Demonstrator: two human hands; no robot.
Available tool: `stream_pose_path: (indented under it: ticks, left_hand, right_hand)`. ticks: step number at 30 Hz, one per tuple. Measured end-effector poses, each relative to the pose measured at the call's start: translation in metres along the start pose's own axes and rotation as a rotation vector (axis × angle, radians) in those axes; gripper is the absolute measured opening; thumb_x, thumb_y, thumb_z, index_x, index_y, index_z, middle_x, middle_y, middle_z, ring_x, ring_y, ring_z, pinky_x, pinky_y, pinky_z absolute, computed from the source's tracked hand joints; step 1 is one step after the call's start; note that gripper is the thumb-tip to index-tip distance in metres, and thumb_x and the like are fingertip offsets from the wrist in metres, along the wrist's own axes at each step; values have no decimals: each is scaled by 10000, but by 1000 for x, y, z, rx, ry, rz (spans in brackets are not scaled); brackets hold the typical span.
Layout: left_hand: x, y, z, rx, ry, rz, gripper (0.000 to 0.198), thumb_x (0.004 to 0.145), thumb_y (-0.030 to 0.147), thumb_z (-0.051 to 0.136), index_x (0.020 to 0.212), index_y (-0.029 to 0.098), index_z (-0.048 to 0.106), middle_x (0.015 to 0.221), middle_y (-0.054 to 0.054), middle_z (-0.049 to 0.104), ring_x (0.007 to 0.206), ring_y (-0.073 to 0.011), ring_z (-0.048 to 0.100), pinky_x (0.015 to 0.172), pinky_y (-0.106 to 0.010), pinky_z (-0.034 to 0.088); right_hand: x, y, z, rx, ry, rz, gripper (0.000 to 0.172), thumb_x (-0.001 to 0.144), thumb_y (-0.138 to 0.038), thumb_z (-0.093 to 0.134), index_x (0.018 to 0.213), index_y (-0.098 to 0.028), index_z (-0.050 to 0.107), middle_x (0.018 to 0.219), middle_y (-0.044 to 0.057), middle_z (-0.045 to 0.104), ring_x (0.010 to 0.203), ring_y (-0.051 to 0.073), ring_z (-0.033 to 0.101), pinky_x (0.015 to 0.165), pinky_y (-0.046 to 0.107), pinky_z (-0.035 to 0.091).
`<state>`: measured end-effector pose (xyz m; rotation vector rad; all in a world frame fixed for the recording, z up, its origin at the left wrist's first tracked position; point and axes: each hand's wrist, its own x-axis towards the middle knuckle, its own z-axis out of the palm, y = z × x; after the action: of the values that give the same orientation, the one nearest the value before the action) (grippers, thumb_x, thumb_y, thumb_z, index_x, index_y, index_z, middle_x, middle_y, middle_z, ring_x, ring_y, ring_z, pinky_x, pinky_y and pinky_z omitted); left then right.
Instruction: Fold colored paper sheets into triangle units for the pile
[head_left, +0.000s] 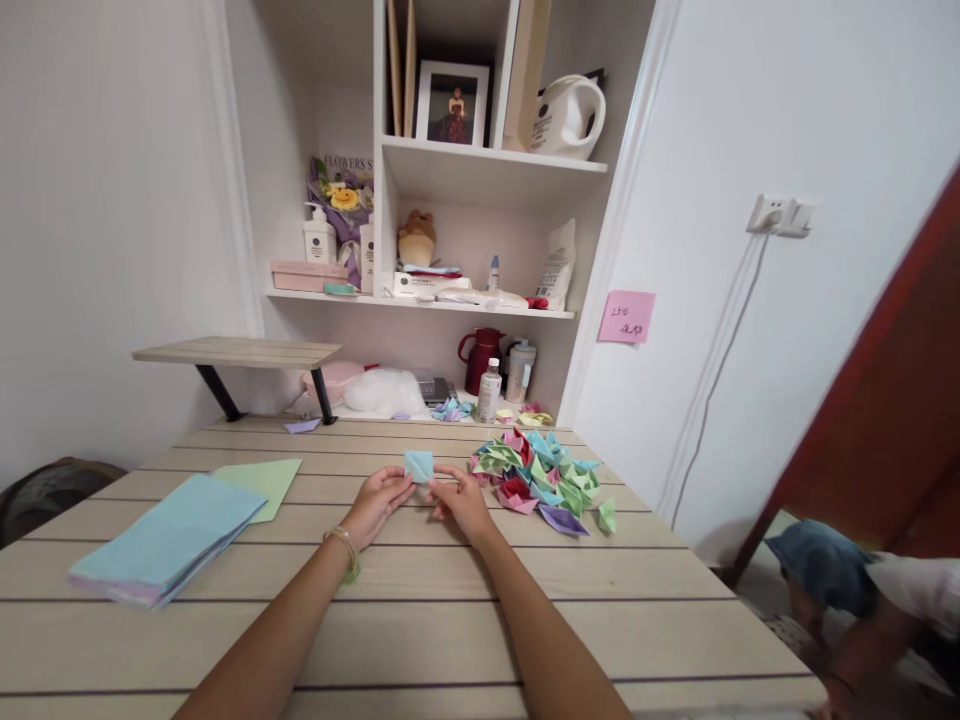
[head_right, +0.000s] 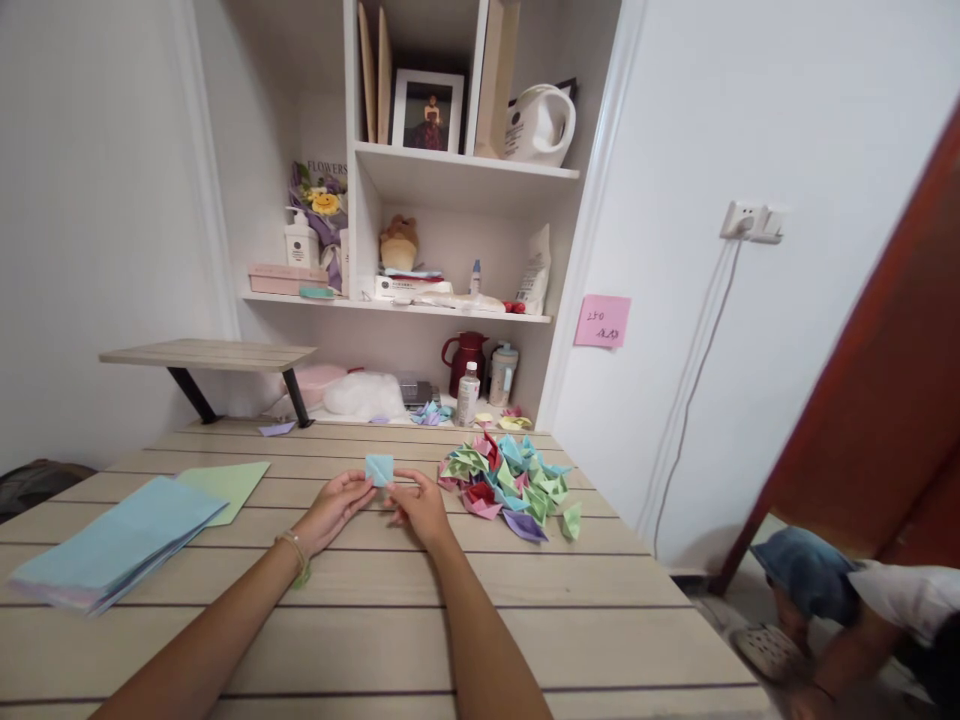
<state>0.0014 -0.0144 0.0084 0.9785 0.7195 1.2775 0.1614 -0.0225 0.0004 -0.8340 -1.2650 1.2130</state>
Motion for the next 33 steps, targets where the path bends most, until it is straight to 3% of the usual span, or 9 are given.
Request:
stream_pose_path:
  ticks: [4, 7, 10, 18, 24, 28, 33]
  left_hand:
    - [1, -2, 0, 103, -30, -11, 233, 576, 210, 726, 723, 124, 567, 740, -57, 658, 710, -147, 635, 741, -276, 490]
    - [2, -3, 0, 218, 9, 27, 303, 555, 264, 729, 787, 118, 599, 629, -16, 626, 518, -100, 588, 564, -229, 487]
    - [3, -2, -1, 225, 2, 60, 388, 574, 294, 713, 898, 121, 590, 589, -2, 607, 465, -87, 556, 498, -216, 471]
    - [2, 5, -1, 222, 27, 133, 396, 623, 333, 675, 933, 112, 566, 695, -70, 657, 528, -120, 597, 530, -250, 504]
    - [0, 8, 0, 281, -4, 193, 459, 626, 338, 664, 1013, 130, 529, 762, -74, 667, 619, -151, 626, 596, -286, 515]
    - [-1, 8, 2, 349, -40, 234, 353, 643, 341, 644, 909, 114, 593, 749, -70, 669, 649, -152, 624, 658, -291, 507]
    - [-2, 8, 2, 408, -49, 256, 347, 553, 297, 714, 836, 115, 631, 756, -67, 673, 687, -167, 627, 696, -292, 496]
  right_hand:
    - [-1, 0, 4, 109, 3, 21, 473, 545, -479, 685, 855, -130, 610, 649, 62, 668, 518, 157, 613, 477, 248, 473]
    - [1, -1, 1, 120, 42, 8, 440, 523, -469, 703, 803, -136, 638, 663, 58, 674, 601, 181, 629, 581, 290, 500]
    - [1, -1, -2, 95, 45, -15, 424, 524, -462, 706, 794, -139, 656, 660, 53, 675, 600, 186, 625, 614, 315, 502]
    - [2, 0, -5, -67, -7, -143, 325, 582, -419, 678, 781, -162, 690, 716, 52, 687, 667, 199, 622, 669, 330, 483]
    - [5, 4, -10, -38, 46, -149, 299, 590, -344, 689, 810, -142, 683, 778, 79, 687, 716, 204, 620, 706, 333, 469]
    - [6, 4, -11, -48, 54, -142, 283, 568, -330, 700, 781, -144, 686, 773, 78, 688, 726, 209, 618, 709, 334, 466]
    - [5, 1, -10, -23, 69, -156, 284, 576, -320, 693, 802, -149, 685, 787, 77, 687, 738, 211, 617, 723, 342, 464]
